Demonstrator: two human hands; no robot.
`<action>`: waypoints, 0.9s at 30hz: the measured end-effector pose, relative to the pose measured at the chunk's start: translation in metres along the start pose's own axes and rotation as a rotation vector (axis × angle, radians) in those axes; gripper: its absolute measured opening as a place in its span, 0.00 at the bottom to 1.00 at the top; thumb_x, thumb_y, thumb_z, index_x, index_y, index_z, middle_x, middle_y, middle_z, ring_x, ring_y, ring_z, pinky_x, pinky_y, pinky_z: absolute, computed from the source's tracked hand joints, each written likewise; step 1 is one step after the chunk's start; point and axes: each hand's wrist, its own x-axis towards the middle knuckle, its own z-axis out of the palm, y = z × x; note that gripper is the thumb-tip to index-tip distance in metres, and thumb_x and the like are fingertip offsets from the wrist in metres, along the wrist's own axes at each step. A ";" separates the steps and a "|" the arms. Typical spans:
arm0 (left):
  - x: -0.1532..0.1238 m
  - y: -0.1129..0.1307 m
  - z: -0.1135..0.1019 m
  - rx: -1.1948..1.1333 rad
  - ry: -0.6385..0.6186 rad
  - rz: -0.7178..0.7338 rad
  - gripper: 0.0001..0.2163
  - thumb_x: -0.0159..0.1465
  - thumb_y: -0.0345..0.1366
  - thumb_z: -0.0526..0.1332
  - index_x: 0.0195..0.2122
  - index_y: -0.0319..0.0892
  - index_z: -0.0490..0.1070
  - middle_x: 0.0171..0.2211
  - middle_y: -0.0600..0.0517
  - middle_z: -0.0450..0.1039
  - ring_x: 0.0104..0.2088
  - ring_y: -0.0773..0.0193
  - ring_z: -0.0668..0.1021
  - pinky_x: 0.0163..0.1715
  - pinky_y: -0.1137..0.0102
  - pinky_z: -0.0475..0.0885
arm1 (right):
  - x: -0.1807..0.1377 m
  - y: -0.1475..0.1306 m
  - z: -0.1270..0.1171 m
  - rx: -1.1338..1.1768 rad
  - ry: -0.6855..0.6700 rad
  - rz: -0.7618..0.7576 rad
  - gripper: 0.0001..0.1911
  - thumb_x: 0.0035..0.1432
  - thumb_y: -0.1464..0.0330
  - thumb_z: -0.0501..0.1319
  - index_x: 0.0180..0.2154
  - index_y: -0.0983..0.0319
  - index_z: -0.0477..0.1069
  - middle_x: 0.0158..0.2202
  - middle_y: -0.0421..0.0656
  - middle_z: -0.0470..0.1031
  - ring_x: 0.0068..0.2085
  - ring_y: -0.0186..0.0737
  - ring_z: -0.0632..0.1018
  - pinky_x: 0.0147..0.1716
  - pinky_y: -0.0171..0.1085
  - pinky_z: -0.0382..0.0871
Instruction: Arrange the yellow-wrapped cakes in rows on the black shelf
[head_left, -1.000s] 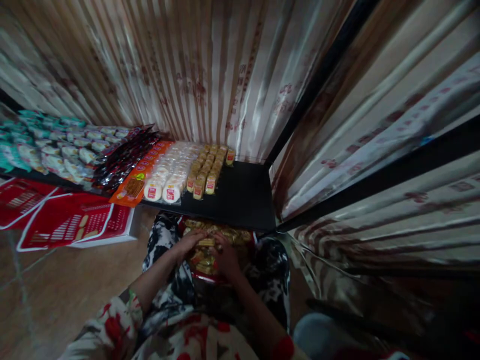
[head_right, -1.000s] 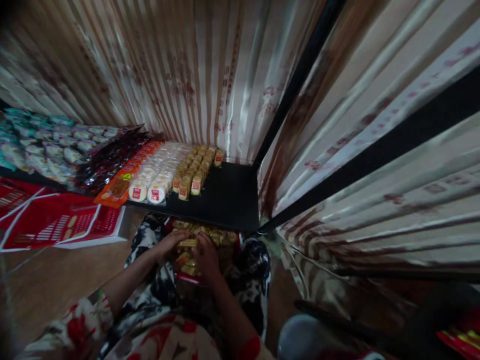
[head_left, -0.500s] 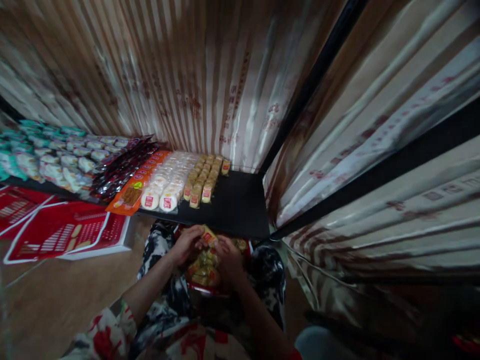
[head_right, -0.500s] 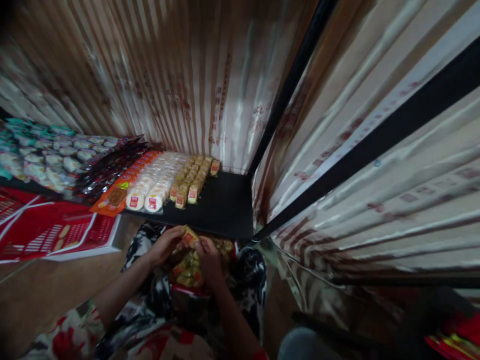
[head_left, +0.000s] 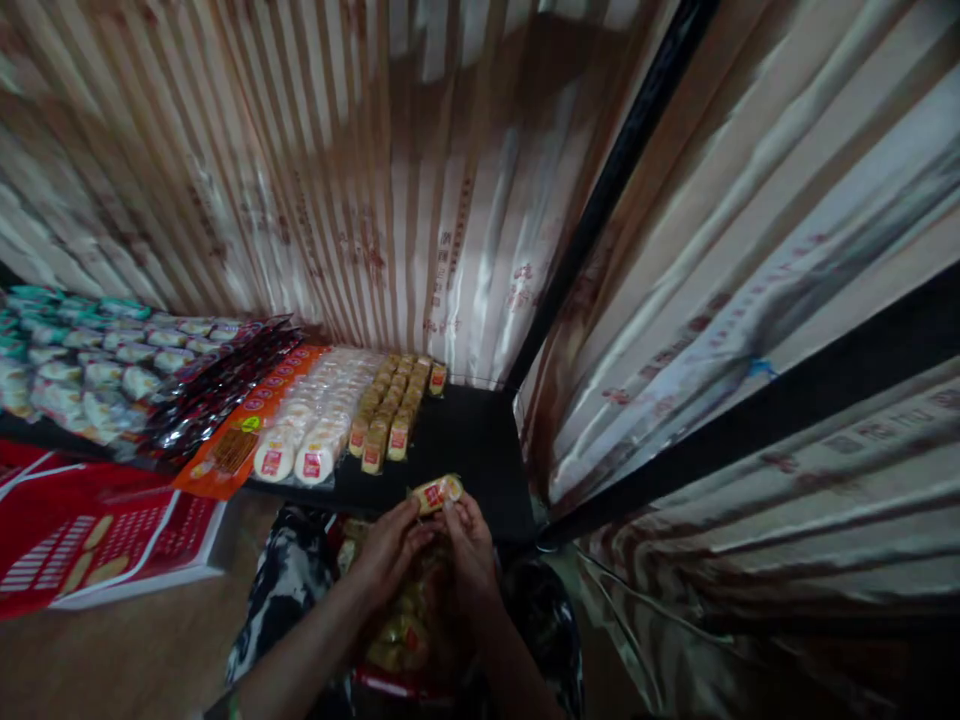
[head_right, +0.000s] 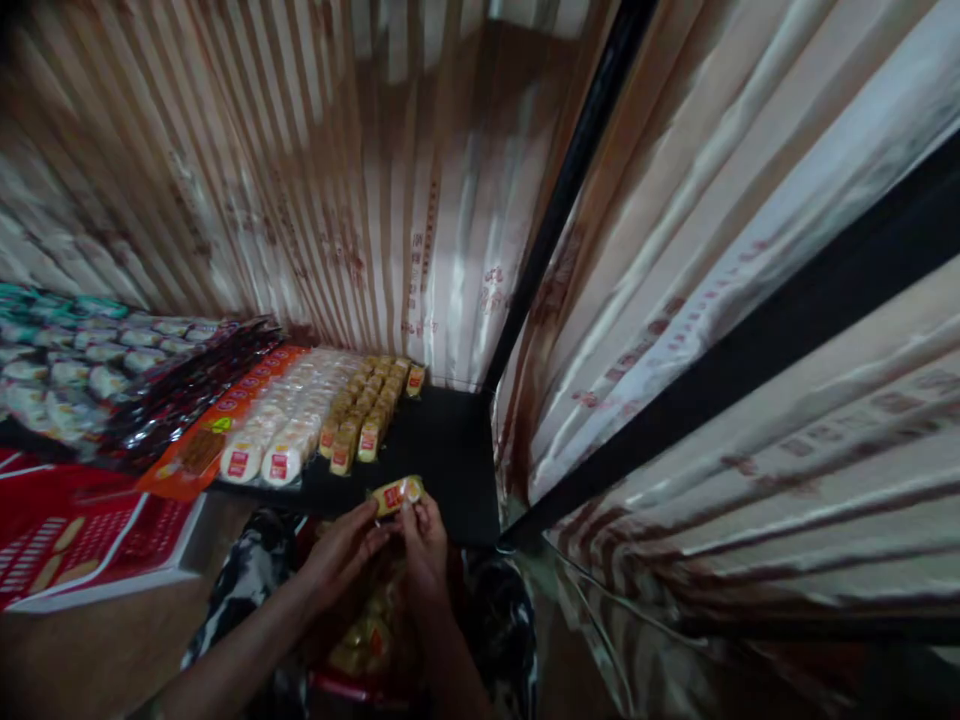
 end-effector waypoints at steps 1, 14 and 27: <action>0.005 -0.001 0.003 0.031 0.014 0.007 0.13 0.57 0.40 0.62 0.39 0.37 0.70 0.41 0.45 0.75 0.36 0.64 0.79 0.36 0.73 0.72 | 0.010 -0.002 -0.002 -0.009 0.025 -0.017 0.24 0.49 0.57 0.60 0.46 0.61 0.66 0.37 0.46 0.77 0.34 0.42 0.78 0.31 0.37 0.72; 0.093 -0.014 0.041 0.388 0.229 0.162 0.17 0.61 0.36 0.51 0.50 0.38 0.65 0.54 0.43 0.64 0.48 0.61 0.72 0.25 0.78 0.70 | 0.150 -0.011 -0.001 -0.496 0.205 -0.284 0.22 0.50 0.57 0.55 0.44 0.62 0.68 0.34 0.43 0.75 0.35 0.40 0.76 0.37 0.38 0.69; 0.162 0.011 0.055 0.257 0.153 0.314 0.22 0.65 0.39 0.50 0.60 0.44 0.56 0.64 0.46 0.51 0.60 0.56 0.62 0.39 0.72 0.73 | 0.227 -0.014 0.028 -0.723 0.161 -0.373 0.22 0.51 0.58 0.53 0.44 0.62 0.71 0.34 0.43 0.75 0.34 0.39 0.74 0.38 0.36 0.67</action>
